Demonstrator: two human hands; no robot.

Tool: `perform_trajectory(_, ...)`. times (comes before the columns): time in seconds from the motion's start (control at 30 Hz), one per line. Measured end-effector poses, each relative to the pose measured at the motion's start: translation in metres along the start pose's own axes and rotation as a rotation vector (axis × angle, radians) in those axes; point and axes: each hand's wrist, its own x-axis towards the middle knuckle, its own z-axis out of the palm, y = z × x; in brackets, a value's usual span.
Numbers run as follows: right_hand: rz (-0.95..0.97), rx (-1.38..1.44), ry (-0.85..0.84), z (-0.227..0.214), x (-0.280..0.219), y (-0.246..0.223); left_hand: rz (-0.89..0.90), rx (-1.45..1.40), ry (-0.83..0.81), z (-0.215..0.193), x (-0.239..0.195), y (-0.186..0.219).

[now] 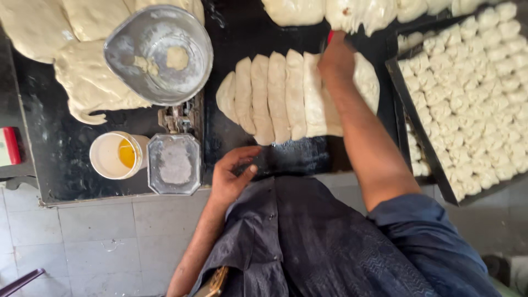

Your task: The person cuts a large dough mass into strips using a bench scraper, then pinches off small pieces, rolls them into balls, and places them on a tray. The person repeats this process, filling the tray with uniformly shaped dough balls.

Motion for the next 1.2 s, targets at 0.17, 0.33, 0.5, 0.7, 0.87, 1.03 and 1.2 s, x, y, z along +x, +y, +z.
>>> perform_trajectory(0.17, 0.087, -0.105, -0.274, -0.009, 0.025, -0.018, 0.001, 0.077, 0.013, 0.008, -0.003, -0.004)
perform_trajectory(0.33, 0.109, -0.189, -0.378, -0.020, -0.050, -0.014, -0.024, 0.097, 0.011, -0.011, 0.008, -0.002)
perform_trajectory(0.5, 0.159, -0.115, -0.331, -0.031, -0.082, -0.017, -0.072, 0.014, -0.077, -0.006, 0.001, -0.024)
perform_trajectory(0.7, 0.183, -0.208, -0.332, -0.038, -0.118, -0.029, -0.005, 0.115, -0.193, -0.018, 0.013, -0.012)
perform_trajectory(0.87, 0.197, -0.198, -0.335, -0.016, -0.148, -0.002, -0.087, 0.087, -0.306, -0.020, 0.007, -0.017)
perform_trajectory(1.03, 0.174, -0.227, -0.383, -0.047, -0.157, -0.016, -0.075, 0.166, -0.248, -0.023, 0.000, -0.013)
perform_trajectory(1.2, 0.093, -0.158, -0.249, -0.057, -0.135, -0.002, -0.091, 0.220, -0.101, -0.021, -0.035, -0.015)
